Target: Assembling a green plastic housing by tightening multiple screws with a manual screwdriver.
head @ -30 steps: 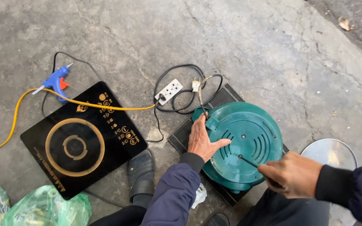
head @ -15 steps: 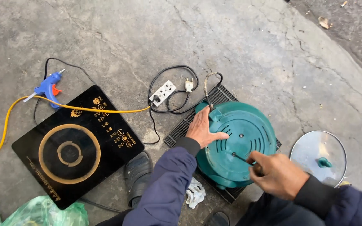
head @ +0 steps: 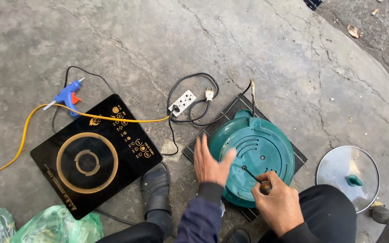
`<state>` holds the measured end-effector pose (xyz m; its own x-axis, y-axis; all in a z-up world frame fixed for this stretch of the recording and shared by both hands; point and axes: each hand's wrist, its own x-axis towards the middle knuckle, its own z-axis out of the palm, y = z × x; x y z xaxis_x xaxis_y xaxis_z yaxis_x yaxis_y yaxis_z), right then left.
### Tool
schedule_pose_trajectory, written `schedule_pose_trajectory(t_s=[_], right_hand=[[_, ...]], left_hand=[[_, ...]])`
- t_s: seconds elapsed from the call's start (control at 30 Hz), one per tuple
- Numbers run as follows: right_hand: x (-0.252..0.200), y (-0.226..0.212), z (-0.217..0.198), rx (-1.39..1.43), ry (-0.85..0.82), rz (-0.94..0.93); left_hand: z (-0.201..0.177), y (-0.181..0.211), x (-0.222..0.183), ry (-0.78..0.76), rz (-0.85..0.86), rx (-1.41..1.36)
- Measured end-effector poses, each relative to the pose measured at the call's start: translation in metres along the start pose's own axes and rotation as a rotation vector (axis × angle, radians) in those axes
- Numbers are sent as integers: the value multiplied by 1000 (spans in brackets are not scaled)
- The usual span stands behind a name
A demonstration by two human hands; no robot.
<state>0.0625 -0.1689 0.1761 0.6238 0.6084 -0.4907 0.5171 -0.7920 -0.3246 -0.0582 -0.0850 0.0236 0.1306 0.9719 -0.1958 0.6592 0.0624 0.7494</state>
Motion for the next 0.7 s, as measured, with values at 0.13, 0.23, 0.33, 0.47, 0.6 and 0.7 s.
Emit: schedule_pose_trajectory(t_s=[0.13, 0.23, 0.33, 0.47, 0.6, 0.7], right_hand=[[2, 11, 9, -59, 62, -100], [2, 18, 7, -57, 116, -240], [8, 43, 10, -235, 93, -569], [63, 16, -32, -308, -118, -553], [77, -2, -50, -379, -319, -901], [83, 16, -51, -461, -375, -1224]], left_hand=[[16, -14, -60, 20, -252, -125], [38, -19, -56, 245, -152, -82], [39, -21, -55, 254, -117, -78], [37, -21, -53, 204, -131, -135], [35, -19, -54, 230, -128, -128], [35, -22, -51, 222, -123, -129]])
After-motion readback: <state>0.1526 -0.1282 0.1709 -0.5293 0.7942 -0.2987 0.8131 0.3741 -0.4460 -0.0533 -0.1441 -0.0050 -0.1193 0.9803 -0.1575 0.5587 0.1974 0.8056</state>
